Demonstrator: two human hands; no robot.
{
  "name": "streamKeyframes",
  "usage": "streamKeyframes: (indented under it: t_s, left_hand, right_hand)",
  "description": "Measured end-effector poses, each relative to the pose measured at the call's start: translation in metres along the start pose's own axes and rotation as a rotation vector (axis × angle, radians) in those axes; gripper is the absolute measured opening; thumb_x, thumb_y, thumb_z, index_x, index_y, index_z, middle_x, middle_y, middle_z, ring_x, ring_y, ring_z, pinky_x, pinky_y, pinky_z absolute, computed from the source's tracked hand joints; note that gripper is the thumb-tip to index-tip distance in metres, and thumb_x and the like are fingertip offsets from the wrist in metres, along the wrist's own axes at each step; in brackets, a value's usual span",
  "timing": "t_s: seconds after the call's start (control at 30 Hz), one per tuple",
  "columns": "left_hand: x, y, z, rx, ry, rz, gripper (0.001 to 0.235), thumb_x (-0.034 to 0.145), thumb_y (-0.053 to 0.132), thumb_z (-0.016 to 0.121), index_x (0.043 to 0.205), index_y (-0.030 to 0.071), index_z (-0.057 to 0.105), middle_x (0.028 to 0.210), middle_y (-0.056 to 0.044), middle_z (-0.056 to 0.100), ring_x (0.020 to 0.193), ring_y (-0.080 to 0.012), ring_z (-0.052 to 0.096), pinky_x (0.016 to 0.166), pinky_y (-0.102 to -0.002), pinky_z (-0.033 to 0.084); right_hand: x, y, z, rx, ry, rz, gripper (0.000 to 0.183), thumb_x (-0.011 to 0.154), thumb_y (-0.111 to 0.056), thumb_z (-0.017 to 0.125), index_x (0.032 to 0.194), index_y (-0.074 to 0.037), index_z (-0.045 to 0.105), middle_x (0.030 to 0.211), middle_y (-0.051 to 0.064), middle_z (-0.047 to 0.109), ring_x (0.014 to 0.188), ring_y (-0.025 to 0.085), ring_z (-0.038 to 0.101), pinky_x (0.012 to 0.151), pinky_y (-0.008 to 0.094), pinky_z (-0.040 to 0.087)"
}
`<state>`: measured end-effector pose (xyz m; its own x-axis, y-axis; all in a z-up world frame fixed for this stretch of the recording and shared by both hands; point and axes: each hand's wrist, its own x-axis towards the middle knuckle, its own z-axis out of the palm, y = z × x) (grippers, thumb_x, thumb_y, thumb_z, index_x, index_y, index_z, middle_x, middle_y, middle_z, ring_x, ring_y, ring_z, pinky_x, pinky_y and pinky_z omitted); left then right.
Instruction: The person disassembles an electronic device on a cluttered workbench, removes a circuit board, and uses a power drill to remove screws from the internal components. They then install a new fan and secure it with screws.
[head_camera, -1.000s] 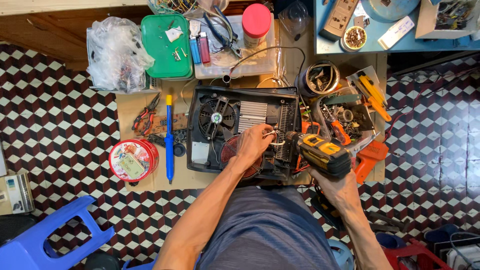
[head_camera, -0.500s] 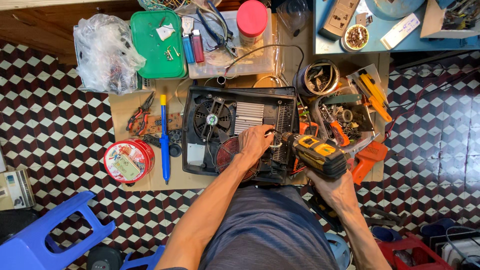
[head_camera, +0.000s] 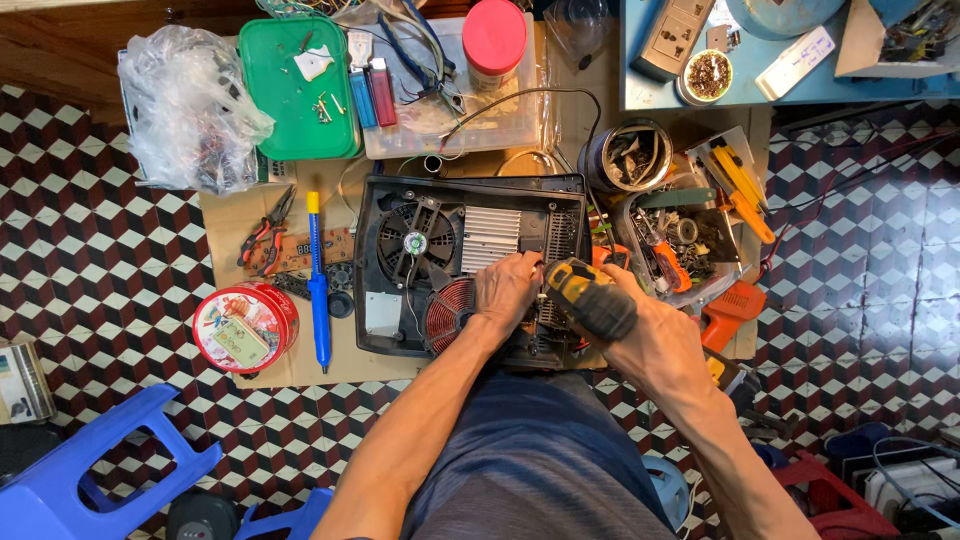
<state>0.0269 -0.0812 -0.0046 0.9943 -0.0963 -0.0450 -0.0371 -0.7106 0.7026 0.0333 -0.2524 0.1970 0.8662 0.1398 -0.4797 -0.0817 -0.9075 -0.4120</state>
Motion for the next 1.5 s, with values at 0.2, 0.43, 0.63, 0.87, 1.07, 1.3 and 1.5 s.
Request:
streamKeyframes:
  t_s: [0.2,0.43,0.63,0.87,1.07,1.3,1.5]
  left_hand:
    - [0.0,-0.004,0.007,0.002,0.035,0.031,0.011,0.092,0.018,0.07,0.097,0.01,0.063,0.077,-0.01,0.069,0.073,-0.0306,0.07,0.06,-0.046,0.052]
    - [-0.001,-0.007,0.007,-0.023,0.063,0.073,0.014,0.089,0.017,0.071,0.1,0.01,0.064,0.075,-0.01,0.067,0.072,-0.0312,0.069,0.058,-0.046,0.051]
    - [-0.002,-0.009,0.008,-0.007,0.072,0.09,0.012,0.089,0.014,0.069,0.1,0.011,0.064,0.075,-0.008,0.067,0.071,-0.0294,0.069,0.057,-0.045,0.05]
    - [0.0,-0.008,0.008,0.022,-0.004,0.067,0.009,0.092,0.013,0.069,0.098,0.01,0.063,0.071,-0.007,0.066,0.062,-0.0247,0.067,0.051,-0.042,0.049]
    - [0.001,-0.004,-0.001,0.034,0.0,0.096,0.014,0.089,0.009,0.07,0.101,0.011,0.064,0.073,-0.008,0.068,0.065,-0.0262,0.068,0.052,-0.043,0.049]
    - [-0.002,0.0,-0.01,0.009,-0.01,0.124,0.021,0.082,0.009,0.074,0.099,0.012,0.063,0.077,-0.006,0.07,0.071,-0.0251,0.071,0.057,-0.041,0.052]
    - [0.0,-0.003,-0.005,0.024,-0.01,0.122,0.019,0.086,0.009,0.075,0.099,0.012,0.062,0.077,-0.006,0.071,0.071,-0.0252,0.071,0.057,-0.041,0.053]
  right_hand:
    - [0.012,-0.025,-0.013,-0.203,-0.068,0.052,0.062,0.086,-0.037,0.071,0.142,-0.018,0.05,0.087,0.019,0.076,0.078,0.036,0.076,0.072,0.047,0.061]
    - [0.013,-0.02,-0.015,-0.027,-0.14,0.065,0.069,0.084,-0.035,0.071,0.146,-0.022,0.043,0.102,0.018,0.075,0.092,0.037,0.074,0.079,0.048,0.057]
    - [0.006,-0.024,-0.006,0.045,-0.054,0.052,0.072,0.083,-0.033,0.07,0.147,-0.018,0.041,0.099,0.021,0.075,0.094,0.041,0.072,0.078,0.051,0.056]
    - [0.002,-0.033,-0.007,0.063,-0.058,0.116,0.055,0.088,-0.044,0.068,0.132,-0.016,0.05,0.099,0.02,0.075,0.093,0.042,0.073,0.077,0.053,0.056]
    - [-0.004,-0.041,-0.006,0.08,-0.053,0.179,0.064,0.086,-0.047,0.069,0.139,-0.022,0.045,0.094,0.021,0.075,0.089,0.042,0.073,0.076,0.052,0.056]
    - [-0.007,-0.04,0.005,0.035,0.031,0.094,0.06,0.086,-0.036,0.071,0.137,-0.018,0.047,0.095,0.02,0.075,0.087,0.042,0.073,0.073,0.051,0.057]
    - [-0.01,-0.04,0.006,0.042,0.051,0.088,0.064,0.083,-0.033,0.073,0.14,-0.018,0.046,0.092,0.02,0.075,0.085,0.041,0.073,0.072,0.05,0.057]
